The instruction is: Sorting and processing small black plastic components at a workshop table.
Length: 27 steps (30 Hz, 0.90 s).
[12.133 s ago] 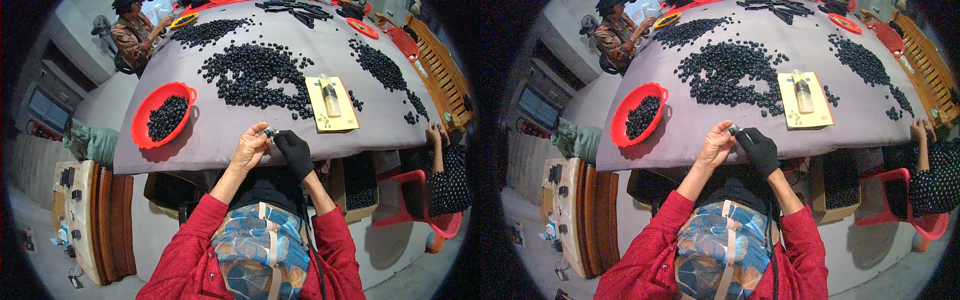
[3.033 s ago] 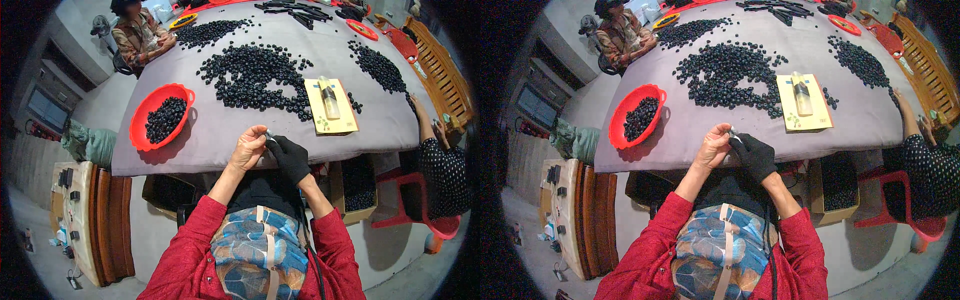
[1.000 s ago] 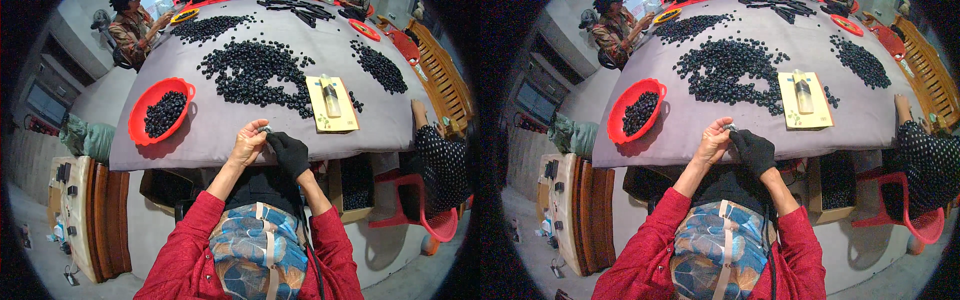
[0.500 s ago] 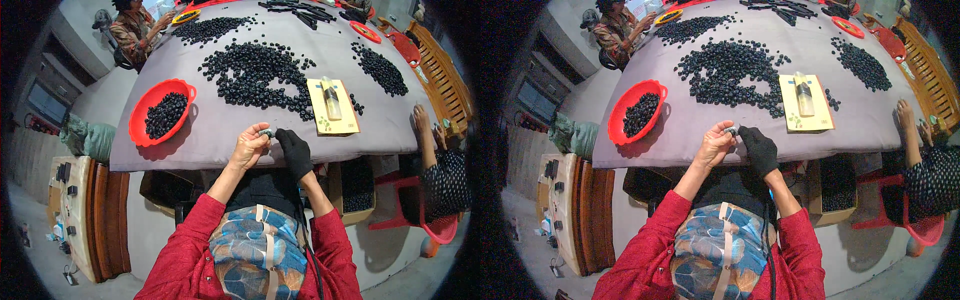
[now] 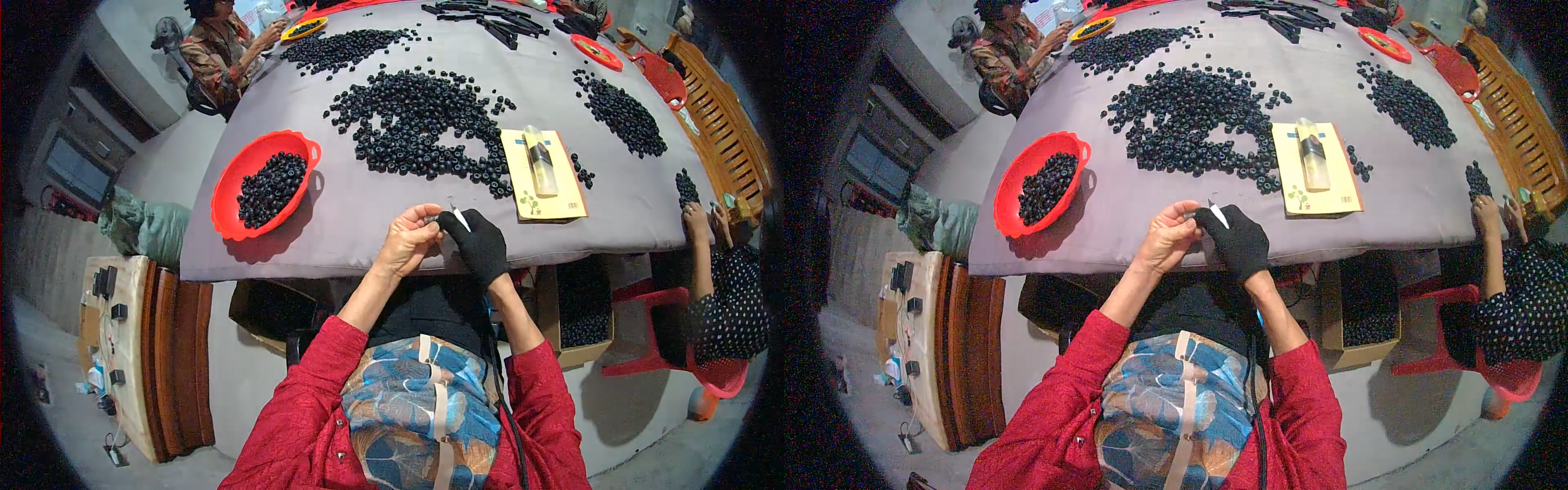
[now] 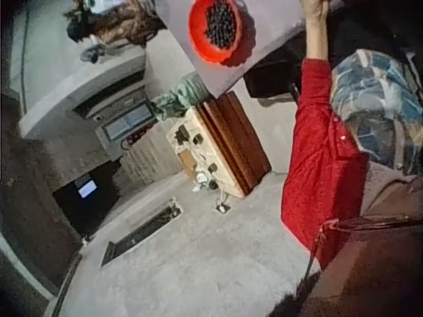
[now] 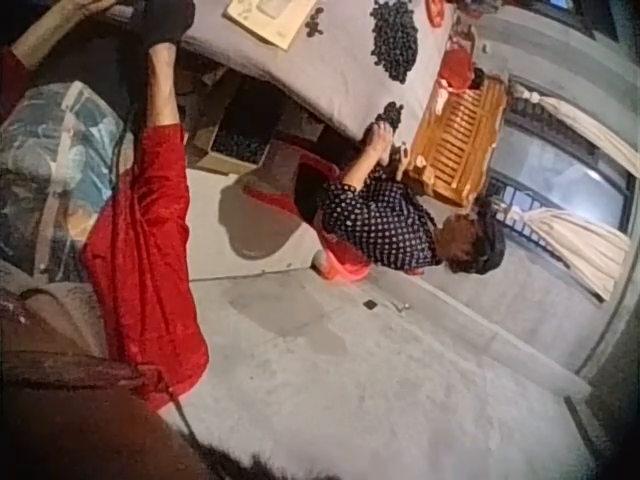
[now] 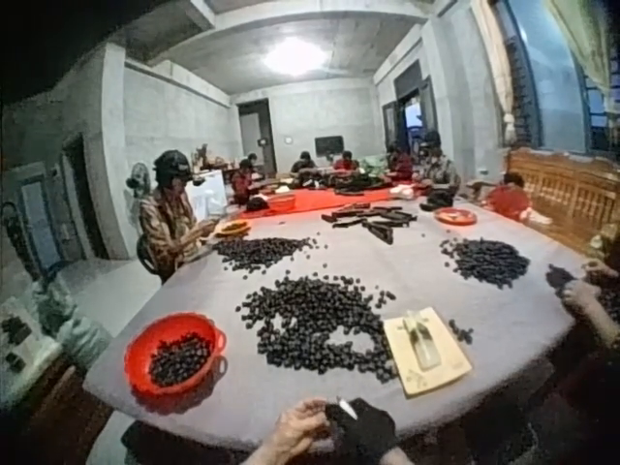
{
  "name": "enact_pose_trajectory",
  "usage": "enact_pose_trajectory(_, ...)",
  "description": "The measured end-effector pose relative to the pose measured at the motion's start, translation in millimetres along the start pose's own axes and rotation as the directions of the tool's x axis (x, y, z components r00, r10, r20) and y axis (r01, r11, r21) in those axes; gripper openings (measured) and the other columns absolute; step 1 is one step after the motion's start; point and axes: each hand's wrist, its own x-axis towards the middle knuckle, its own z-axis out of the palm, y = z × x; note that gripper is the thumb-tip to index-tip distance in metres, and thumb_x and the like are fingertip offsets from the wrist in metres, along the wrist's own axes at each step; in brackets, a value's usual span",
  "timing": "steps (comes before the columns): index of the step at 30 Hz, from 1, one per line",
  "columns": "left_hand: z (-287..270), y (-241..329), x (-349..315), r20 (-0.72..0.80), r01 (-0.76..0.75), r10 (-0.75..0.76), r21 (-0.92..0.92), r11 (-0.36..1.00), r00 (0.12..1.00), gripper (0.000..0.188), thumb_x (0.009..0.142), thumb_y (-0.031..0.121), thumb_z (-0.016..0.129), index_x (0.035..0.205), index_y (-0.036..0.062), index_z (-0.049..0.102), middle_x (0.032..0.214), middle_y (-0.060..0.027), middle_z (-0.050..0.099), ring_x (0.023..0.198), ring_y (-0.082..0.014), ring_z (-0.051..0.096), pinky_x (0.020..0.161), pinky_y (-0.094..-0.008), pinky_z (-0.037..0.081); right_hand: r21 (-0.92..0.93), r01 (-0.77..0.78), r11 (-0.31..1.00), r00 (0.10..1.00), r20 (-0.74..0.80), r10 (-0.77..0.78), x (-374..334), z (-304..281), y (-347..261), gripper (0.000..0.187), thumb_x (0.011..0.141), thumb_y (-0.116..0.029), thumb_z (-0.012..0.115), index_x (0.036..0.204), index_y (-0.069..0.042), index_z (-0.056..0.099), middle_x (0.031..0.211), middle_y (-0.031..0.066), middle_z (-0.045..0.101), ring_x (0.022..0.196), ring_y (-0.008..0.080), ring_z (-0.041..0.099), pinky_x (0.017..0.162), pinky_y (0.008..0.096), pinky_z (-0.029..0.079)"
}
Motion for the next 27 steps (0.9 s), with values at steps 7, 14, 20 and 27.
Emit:
enact_pose_trajectory(7,1.0,-1.0,-1.1,-0.064,-0.043,0.039,-0.068,0.997,0.997,0.028,0.077,-0.002,0.060,0.104,0.0027,0.052,0.087,-0.0056,0.059,0.070,-0.0125,0.058,0.068,-0.0238,0.050,0.076,0.041,0.996,0.989,-0.147,-0.029,-11.1,7.4,0.3,0.030,0.084,-0.033,0.053,0.097,-0.007,0.057,0.085,0.0122,0.061,0.075,0.0258,0.060,0.064,0.0328,0.046)
enact_pose_trajectory(14,-0.2,-0.9,-2.1,-0.059,-0.038,0.033,-0.078,0.996,0.998,0.030,0.077,-0.001,0.060,0.105,0.0040,0.052,0.085,-0.0058,0.060,0.072,-0.0130,0.059,0.070,-0.0247,0.049,0.065,0.136,0.989,0.985,-0.116,-0.128,-15.3,6.2,-0.6,0.023,0.082,-0.020,0.053,0.103,-0.012,0.057,0.096,0.0085,0.060,0.077,0.0236,0.061,0.061,0.0327,0.049)
enact_pose_trajectory(20,-2.0,-3.3,-0.3,-0.076,-0.043,0.038,-0.070,0.997,0.996,0.029,0.077,-0.002,0.059,0.105,0.0041,0.052,0.087,-0.0057,0.060,0.075,-0.0132,0.059,0.072,-0.0258,0.048,0.071,0.002,0.998,0.999,-0.047,0.002,-15.2,4.1,-9.3,0.022,0.085,-0.028,0.049,0.093,-0.010,0.061,0.082,0.0081,0.063,0.071,0.0238,0.062,0.061,0.0314,0.047)
enact_pose_trajectory(27,3.8,-1.7,-2.6,-0.078,-0.051,0.048,-0.044,0.998,0.996,0.028,0.078,-0.002,0.059,0.104,0.0044,0.053,0.087,-0.0037,0.060,0.074,-0.0105,0.058,0.067,-0.0219,0.048,0.152,-0.054,0.987,0.997,-0.046,0.062,-14.6,4.9,-14.6,0.022,0.085,-0.028,0.049,0.092,-0.011,0.062,0.081,0.0087,0.063,0.071,0.0233,0.062,0.060,0.0311,0.047)
